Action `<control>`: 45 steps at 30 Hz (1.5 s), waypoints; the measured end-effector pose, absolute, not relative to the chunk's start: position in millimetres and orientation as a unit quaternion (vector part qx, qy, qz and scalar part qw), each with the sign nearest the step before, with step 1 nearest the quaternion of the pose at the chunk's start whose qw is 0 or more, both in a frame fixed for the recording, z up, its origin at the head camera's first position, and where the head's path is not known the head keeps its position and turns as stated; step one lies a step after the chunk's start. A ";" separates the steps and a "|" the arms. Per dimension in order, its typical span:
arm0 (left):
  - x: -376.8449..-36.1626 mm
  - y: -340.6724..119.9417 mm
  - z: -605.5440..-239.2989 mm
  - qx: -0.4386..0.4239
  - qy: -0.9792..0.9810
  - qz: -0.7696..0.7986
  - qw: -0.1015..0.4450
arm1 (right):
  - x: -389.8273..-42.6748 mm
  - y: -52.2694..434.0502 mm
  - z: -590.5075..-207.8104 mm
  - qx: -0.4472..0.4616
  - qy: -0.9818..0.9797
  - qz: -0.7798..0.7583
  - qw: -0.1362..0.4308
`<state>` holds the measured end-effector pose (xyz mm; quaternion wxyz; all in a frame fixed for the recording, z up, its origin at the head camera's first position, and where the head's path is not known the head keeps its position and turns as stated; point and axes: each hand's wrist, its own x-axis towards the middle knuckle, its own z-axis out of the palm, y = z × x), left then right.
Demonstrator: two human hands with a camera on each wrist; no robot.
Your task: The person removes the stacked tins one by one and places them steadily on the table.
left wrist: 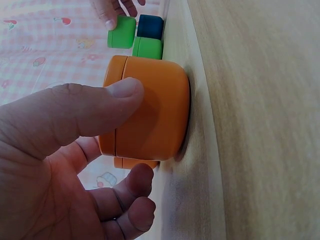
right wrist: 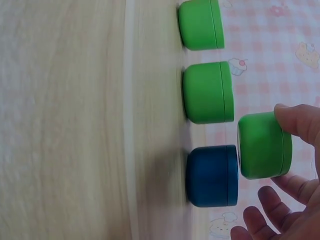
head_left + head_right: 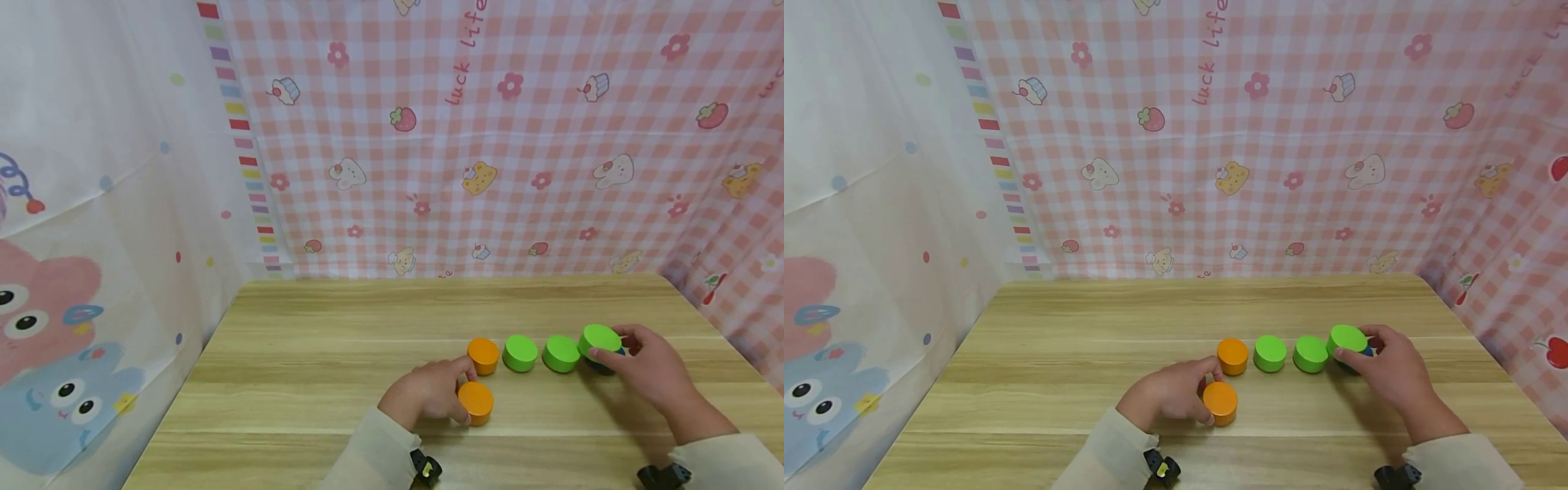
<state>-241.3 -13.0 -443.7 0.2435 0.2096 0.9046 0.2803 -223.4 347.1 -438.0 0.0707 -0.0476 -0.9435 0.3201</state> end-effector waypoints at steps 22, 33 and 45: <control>-240.6 -12.8 -442.5 0.202 0.902 0.285 0.253 | -227.0 387.0 -442.0 -0.110 -0.937 0.329 0.051; -241.6 -13.3 -444.3 0.204 0.900 0.290 0.252 | -224.7 395.9 -437.3 -0.134 -0.935 0.325 0.051; -240.9 -13.3 -443.1 0.205 0.903 0.284 0.250 | -221.9 403.6 -443.5 -0.195 -0.918 0.342 0.048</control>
